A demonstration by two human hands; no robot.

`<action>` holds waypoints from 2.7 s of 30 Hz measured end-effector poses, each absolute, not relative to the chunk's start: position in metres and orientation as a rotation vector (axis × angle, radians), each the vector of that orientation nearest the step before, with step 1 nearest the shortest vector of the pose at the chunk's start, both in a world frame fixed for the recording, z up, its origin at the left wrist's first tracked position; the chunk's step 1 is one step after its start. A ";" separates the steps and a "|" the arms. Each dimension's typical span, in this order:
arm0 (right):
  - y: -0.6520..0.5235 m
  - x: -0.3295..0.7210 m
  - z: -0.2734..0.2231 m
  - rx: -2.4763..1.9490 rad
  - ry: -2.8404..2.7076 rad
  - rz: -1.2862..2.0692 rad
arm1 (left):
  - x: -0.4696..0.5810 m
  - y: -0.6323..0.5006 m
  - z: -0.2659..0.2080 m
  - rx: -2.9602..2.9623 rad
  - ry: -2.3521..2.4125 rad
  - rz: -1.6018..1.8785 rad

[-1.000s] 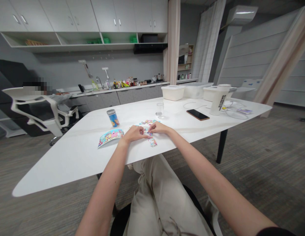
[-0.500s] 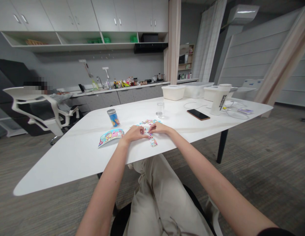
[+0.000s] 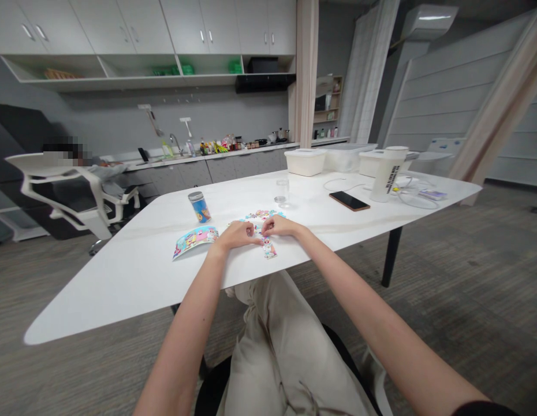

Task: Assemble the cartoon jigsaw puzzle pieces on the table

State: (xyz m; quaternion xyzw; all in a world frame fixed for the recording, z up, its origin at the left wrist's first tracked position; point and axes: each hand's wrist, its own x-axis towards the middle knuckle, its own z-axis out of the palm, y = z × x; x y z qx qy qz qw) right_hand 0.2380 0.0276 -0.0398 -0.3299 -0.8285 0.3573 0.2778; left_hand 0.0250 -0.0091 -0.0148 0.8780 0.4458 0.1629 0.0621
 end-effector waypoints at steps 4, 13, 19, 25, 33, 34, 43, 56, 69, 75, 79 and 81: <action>0.024 0.237 -0.037 -0.861 -2.221 1.012 | 0.025 -0.009 -0.015 2.653 1.347 0.485; 0.021 0.236 -0.035 -1.022 -2.150 0.779 | 0.027 -0.010 -0.015 2.696 1.382 0.515; 0.029 0.237 -0.040 -1.213 -2.017 0.578 | 0.025 -0.002 -0.019 2.754 1.409 0.535; 0.035 0.246 -0.040 -1.459 -1.834 0.366 | 0.027 -0.004 -0.018 2.808 1.276 0.437; 0.041 0.253 -0.050 -1.681 -1.688 0.308 | 0.026 -0.004 -0.017 2.760 1.482 0.405; 0.041 0.252 -0.050 -1.671 -1.702 0.315 | 0.026 -0.004 -0.017 2.752 1.512 0.406; 0.041 0.258 -0.047 -1.669 -1.661 0.358 | 0.025 -0.003 -0.019 2.721 1.652 0.423; 0.038 0.252 -0.039 -1.516 -1.608 0.514 | -0.011 0.001 -0.014 2.662 1.534 0.615; 0.035 0.252 -0.035 -1.530 -1.706 0.485 | -0.034 0.002 -0.014 2.513 1.469 0.715; 0.038 0.252 -0.042 -1.558 -1.717 0.380 | -0.030 0.004 -0.019 2.535 1.487 0.682; 0.040 0.256 -0.047 -1.624 -1.674 0.305 | -0.023 0.009 -0.024 2.546 1.464 0.709; 0.040 0.258 -0.050 -1.645 -1.662 0.289 | -0.018 0.011 -0.027 2.555 1.438 0.727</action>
